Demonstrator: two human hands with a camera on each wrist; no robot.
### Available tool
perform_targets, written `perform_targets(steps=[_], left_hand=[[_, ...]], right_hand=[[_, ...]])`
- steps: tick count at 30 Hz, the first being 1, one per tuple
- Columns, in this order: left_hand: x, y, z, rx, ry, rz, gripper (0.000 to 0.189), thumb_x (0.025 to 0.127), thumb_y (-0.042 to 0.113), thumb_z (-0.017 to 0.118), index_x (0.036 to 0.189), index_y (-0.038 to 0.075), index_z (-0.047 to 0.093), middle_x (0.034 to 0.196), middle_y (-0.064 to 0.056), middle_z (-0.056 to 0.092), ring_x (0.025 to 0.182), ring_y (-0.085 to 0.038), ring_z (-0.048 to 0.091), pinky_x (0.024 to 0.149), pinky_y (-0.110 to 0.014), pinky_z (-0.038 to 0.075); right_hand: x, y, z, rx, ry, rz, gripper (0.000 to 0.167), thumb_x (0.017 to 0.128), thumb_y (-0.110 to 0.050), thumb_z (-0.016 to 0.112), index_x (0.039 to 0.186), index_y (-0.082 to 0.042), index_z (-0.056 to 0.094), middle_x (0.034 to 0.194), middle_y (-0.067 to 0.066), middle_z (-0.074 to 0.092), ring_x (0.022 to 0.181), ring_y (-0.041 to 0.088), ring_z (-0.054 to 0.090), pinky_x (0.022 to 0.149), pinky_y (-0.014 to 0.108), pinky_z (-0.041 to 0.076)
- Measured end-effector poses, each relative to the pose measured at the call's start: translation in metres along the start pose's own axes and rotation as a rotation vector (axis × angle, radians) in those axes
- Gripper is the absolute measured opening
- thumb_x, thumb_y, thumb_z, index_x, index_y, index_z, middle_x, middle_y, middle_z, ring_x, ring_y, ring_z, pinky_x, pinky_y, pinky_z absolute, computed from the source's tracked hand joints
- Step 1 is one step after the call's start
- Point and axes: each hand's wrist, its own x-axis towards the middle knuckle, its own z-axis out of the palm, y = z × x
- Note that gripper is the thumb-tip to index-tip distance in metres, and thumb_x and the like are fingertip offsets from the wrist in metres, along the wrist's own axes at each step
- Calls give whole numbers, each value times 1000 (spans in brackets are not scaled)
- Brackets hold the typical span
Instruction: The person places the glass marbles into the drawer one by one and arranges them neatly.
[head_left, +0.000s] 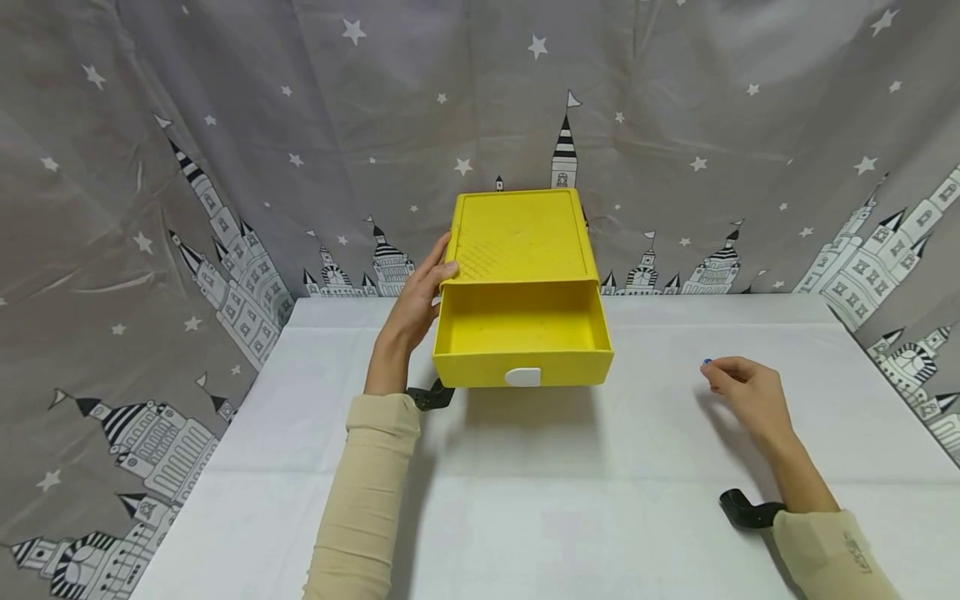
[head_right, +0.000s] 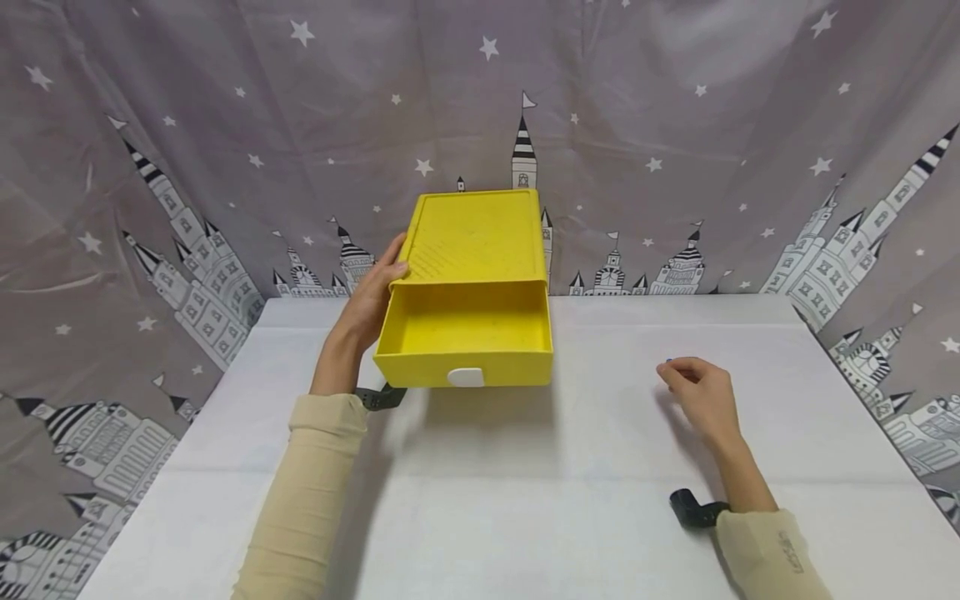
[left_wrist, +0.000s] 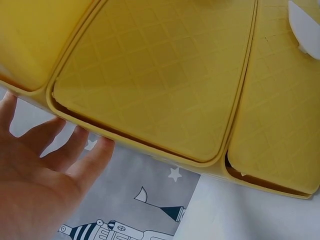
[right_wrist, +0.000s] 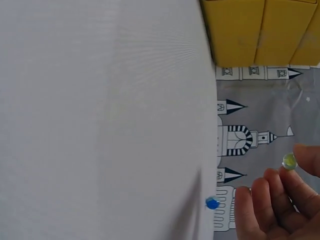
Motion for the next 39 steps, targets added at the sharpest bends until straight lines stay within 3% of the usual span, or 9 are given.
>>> perform_targets(steps=[4, 8, 23, 30, 39], left_hand=[[1, 0, 1, -7, -4, 4, 66, 97, 34, 55, 157, 38, 26, 161, 9, 21, 136, -25, 38, 107, -53, 36], [1, -1, 1, -7, -11, 4, 67, 97, 34, 54, 157, 37, 25, 162, 9, 19, 137, -25, 36, 107, -53, 35], [0, -2, -1, -2, -1, 3, 64, 97, 34, 54, 156, 39, 28, 161, 10, 21, 137, -25, 36, 107, -54, 35], [1, -2, 0, -24, -7, -1, 65, 97, 33, 55, 156, 38, 27, 162, 8, 21, 135, -26, 38, 107, -53, 35], [2, -2, -1, -6, -3, 4, 65, 98, 33, 53, 157, 38, 27, 161, 10, 20, 136, -25, 37, 108, -53, 34]], right_hand=[[-1, -6, -5, 25, 35, -15, 37, 97, -27, 63, 109, 7, 68, 81, -10, 69, 74, 2, 62, 68, 13, 45], [-3, -13, -8, 47, 59, -7, 35, 97, -28, 64, 109, 5, 68, 79, -20, 66, 75, 3, 61, 70, 15, 43], [-9, -30, -13, 48, 96, -51, 32, 97, -24, 64, 109, 5, 66, 80, -20, 65, 75, -1, 60, 66, 16, 43], [-14, -39, -11, 16, 82, -40, 37, 98, -30, 60, 113, 4, 66, 88, -13, 66, 81, 1, 59, 70, 24, 42], [-21, -63, -9, -1, 86, -127, 33, 98, -27, 62, 112, 1, 69, 94, -12, 65, 86, -2, 59, 72, 22, 42]])
